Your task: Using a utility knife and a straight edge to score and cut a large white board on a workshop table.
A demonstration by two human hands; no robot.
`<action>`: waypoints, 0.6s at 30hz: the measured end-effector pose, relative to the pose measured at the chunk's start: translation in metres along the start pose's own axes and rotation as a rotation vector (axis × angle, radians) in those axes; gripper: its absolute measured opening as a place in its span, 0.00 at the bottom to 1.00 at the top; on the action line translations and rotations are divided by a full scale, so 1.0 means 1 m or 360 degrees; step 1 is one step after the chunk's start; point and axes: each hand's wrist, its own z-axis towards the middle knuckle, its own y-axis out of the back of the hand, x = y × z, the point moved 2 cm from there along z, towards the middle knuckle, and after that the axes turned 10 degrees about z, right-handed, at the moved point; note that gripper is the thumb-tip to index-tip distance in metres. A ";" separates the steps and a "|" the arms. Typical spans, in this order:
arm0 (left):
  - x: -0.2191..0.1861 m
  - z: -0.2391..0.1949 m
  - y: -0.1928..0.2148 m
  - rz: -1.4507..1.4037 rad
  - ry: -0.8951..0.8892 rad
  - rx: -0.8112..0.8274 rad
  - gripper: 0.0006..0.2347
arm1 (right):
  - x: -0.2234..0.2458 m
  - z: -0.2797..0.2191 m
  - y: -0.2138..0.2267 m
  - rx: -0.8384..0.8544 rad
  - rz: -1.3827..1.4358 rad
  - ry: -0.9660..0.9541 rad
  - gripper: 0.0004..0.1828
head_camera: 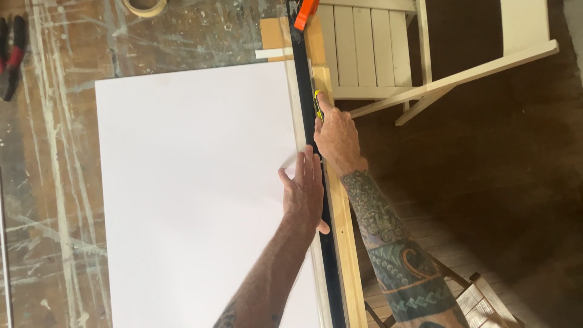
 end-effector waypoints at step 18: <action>-0.006 0.006 -0.008 0.0048 0.0029 0.0065 0.69 | -0.006 -0.110 0.015 0.0161 -0.0067 -0.0222 0.32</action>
